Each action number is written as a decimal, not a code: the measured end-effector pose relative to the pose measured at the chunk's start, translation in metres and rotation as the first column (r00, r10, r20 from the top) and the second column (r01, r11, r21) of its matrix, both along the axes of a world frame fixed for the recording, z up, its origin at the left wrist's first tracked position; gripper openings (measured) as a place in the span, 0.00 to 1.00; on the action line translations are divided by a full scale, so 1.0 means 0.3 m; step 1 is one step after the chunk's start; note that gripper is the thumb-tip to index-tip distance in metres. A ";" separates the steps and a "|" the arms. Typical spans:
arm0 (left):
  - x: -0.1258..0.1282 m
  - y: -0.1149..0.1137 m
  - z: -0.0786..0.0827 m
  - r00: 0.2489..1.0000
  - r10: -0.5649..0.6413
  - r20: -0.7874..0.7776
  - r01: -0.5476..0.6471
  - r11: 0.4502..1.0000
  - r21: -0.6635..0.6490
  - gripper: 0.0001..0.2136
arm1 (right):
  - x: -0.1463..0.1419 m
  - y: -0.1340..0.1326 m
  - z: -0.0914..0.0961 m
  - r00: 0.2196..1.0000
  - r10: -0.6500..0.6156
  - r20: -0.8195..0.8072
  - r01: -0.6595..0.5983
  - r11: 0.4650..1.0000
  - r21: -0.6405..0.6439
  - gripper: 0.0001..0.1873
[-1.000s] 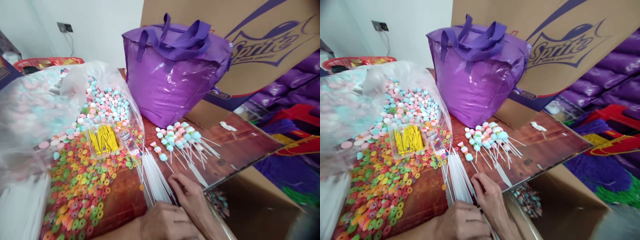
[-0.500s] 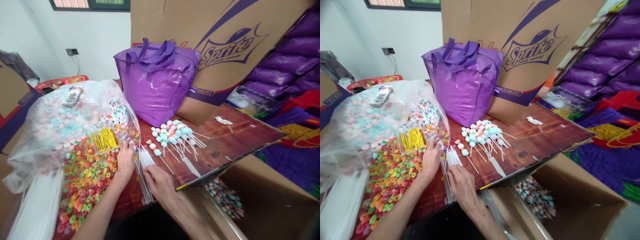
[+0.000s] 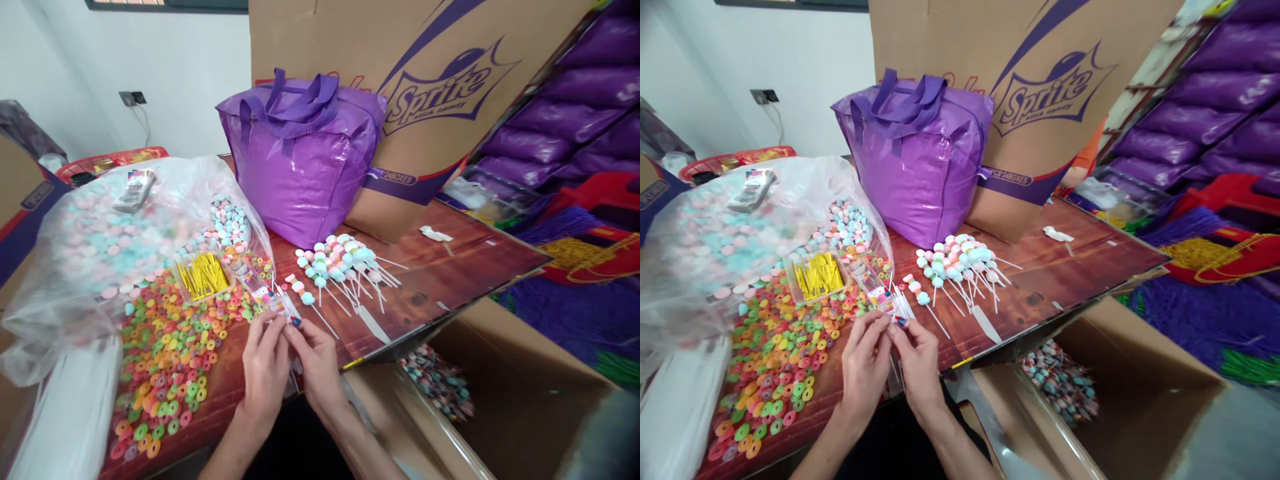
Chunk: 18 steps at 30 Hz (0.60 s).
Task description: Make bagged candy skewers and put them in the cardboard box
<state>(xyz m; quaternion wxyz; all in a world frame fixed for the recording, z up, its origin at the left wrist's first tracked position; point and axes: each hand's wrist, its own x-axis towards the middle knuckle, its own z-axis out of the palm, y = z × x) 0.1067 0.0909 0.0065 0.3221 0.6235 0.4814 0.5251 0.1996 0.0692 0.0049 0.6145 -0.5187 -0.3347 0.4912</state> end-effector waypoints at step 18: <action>-0.053 -0.105 0.036 0.266 0.575 0.773 0.695 0.442 -0.568 0.09 | 0.058 -0.061 0.047 0.944 0.164 0.285 -0.174 0.985 0.013 0.16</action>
